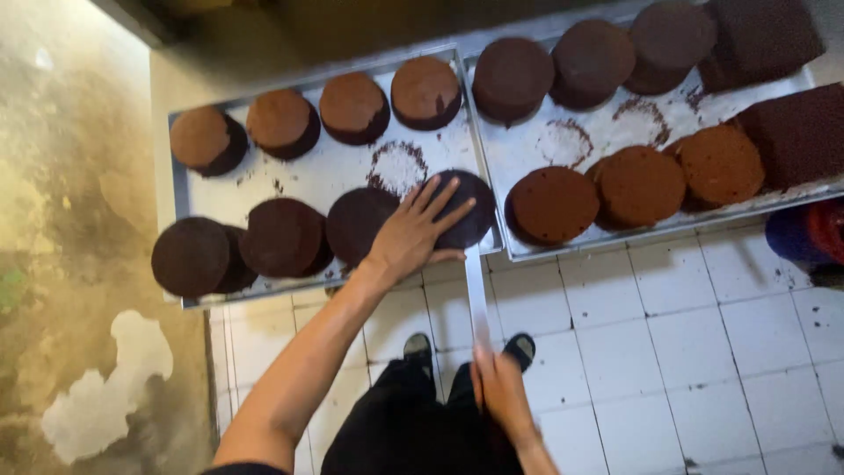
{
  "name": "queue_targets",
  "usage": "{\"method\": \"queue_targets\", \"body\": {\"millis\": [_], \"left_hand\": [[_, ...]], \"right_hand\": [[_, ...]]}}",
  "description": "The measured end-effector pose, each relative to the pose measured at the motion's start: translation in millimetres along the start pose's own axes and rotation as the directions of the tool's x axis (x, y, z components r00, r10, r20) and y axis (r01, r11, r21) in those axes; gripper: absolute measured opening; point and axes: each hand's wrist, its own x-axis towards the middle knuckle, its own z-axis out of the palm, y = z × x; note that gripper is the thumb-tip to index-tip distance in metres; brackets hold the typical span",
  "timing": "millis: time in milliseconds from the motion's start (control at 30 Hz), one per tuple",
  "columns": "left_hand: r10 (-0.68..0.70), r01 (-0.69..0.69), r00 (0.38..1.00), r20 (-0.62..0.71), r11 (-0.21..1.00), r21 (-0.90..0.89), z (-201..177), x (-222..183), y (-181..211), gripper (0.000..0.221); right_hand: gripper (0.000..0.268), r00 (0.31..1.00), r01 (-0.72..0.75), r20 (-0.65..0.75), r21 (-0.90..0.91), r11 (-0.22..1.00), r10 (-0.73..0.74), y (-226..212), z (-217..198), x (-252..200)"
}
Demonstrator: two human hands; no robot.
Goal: Slicing chocolate cakes on trays using a long blade.
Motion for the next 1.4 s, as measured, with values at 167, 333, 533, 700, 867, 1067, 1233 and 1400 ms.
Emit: {"method": "queue_targets", "body": {"millis": [167,333,533,700,867,1067,1233,1400], "left_hand": [[0.007,-0.007,1.0,0.004,1.0,-0.027,4.0,-5.4,3.2,0.097],[-0.004,0.002,1.0,-0.03,0.996,-0.087,8.6,-5.2,-2.1,0.098],[-0.036,0.044,0.999,0.039,0.978,-0.206,-24.2,-3.2,-0.1,0.107],[-0.16,0.163,0.987,0.033,0.959,-0.231,-49.5,-41.3,-8.2,0.088],[-0.184,0.165,0.971,-0.151,0.978,-0.129,-21.4,-54.4,-15.4,0.05],[-0.192,0.176,0.956,-0.223,0.98,-0.09,-13.6,-47.8,-14.9,0.039],[-0.21,0.178,0.949,-0.234,0.972,-0.15,-5.5,-54.7,-13.9,0.041],[-0.216,0.164,0.947,-0.236,0.962,-0.219,-8.0,-52.9,-18.3,0.046]], "right_hand": [[0.046,0.964,0.266,0.005,0.065,0.962,-0.267,-6.7,12.4,-1.3],[0.055,0.996,0.049,0.075,-0.027,0.998,-0.047,42.9,18.6,-17.9],[0.047,0.987,0.064,0.131,0.212,0.975,-0.093,-31.0,32.6,35.0],[0.048,0.99,-0.045,0.144,0.213,0.976,0.015,-35.2,30.1,23.1],[0.049,0.991,-0.022,0.131,0.204,0.979,-0.004,-32.0,33.3,17.4],[0.054,0.997,-0.016,0.08,-0.059,0.998,0.021,5.2,36.8,-11.1],[0.05,0.991,0.065,0.11,0.102,0.993,-0.076,-59.5,54.5,18.2],[0.044,0.989,-0.137,0.075,0.159,0.978,0.127,36.0,29.7,-39.8]]}}
